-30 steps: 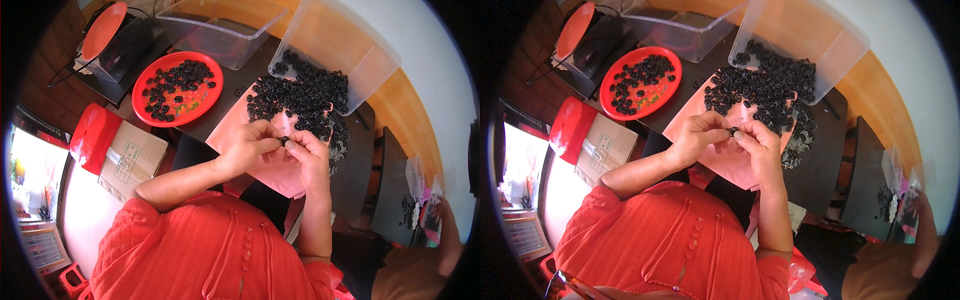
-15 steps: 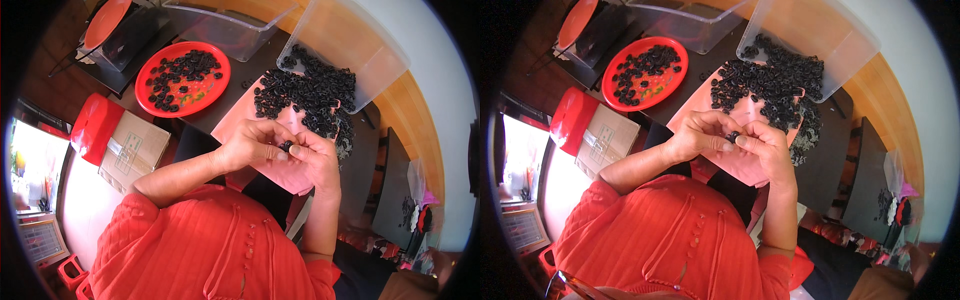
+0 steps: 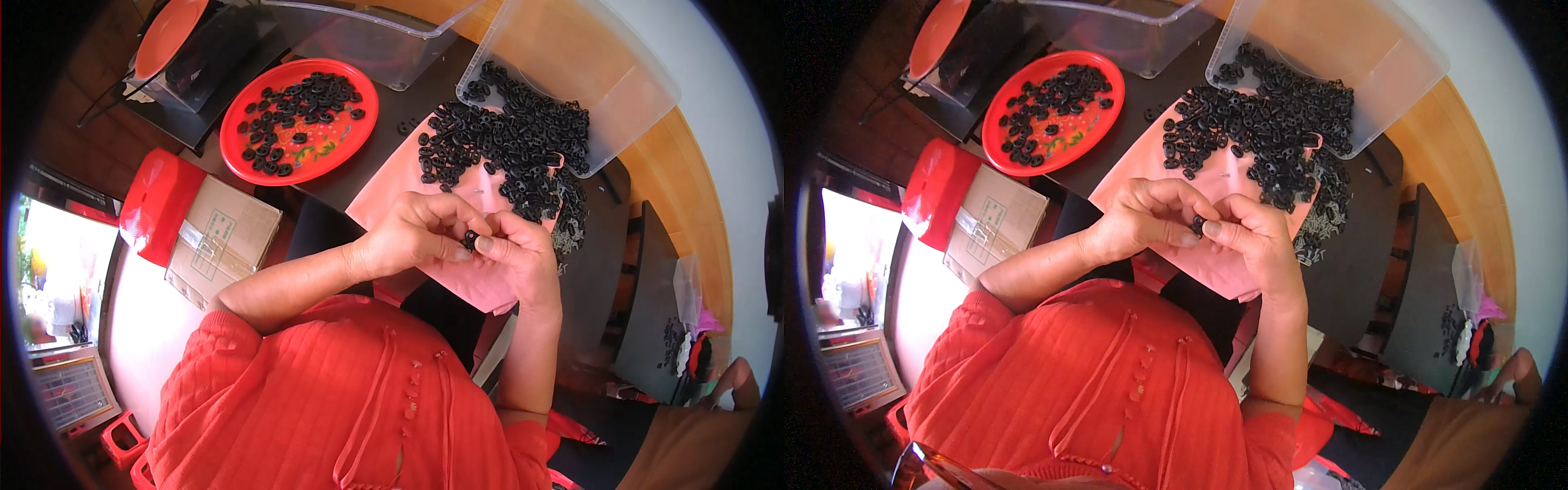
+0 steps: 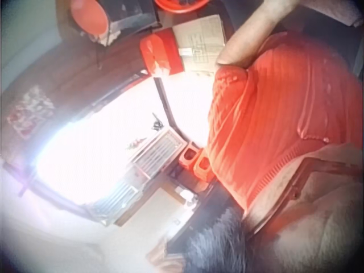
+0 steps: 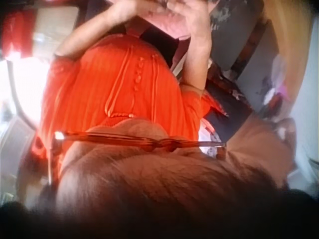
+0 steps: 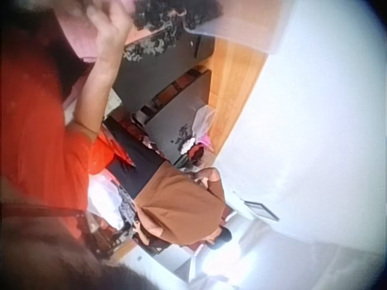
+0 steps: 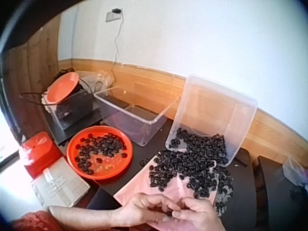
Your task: Sorting and inspecting small black plastic or rubber components on a workbench.
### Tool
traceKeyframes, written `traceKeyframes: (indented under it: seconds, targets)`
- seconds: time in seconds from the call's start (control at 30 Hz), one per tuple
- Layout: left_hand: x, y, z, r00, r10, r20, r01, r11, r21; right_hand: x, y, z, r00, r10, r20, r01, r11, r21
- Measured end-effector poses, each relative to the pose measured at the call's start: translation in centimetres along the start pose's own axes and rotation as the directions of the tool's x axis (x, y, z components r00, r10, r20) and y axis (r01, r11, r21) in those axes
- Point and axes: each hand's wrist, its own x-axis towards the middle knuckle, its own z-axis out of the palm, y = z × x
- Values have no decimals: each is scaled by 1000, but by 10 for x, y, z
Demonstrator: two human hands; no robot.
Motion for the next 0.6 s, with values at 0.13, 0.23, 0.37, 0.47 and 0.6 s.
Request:
traceKeyframes:
  seconds: [0.13, 0.23, 0.37, 0.47, 0.6]
  targets:
    - [-4, 8, 6, 985, -167, -54, 163, 984, -73, -2, 2, -3, 1000, 22, 16, -22, 1000, 21]
    - [-3, -9, 10, 991, -1, -132, -20, 988, -156, -2, 4, -6, 1000, 10, 20, -11, 999, 49]
    - [-2, -3, 12, 993, 12, -117, -27, 992, -125, -5, 7, -8, 1000, -23, 10, 22, 999, 48]
    - [-3, 4, 8, 998, -52, -44, 48, 995, -93, -4, 2, -10, 998, -5, 55, 5, 1000, -8]
    - [-4, 5, 7, 987, -155, -37, 151, 984, -90, -3, 0, -9, 995, 36, 95, -34, 999, -19]
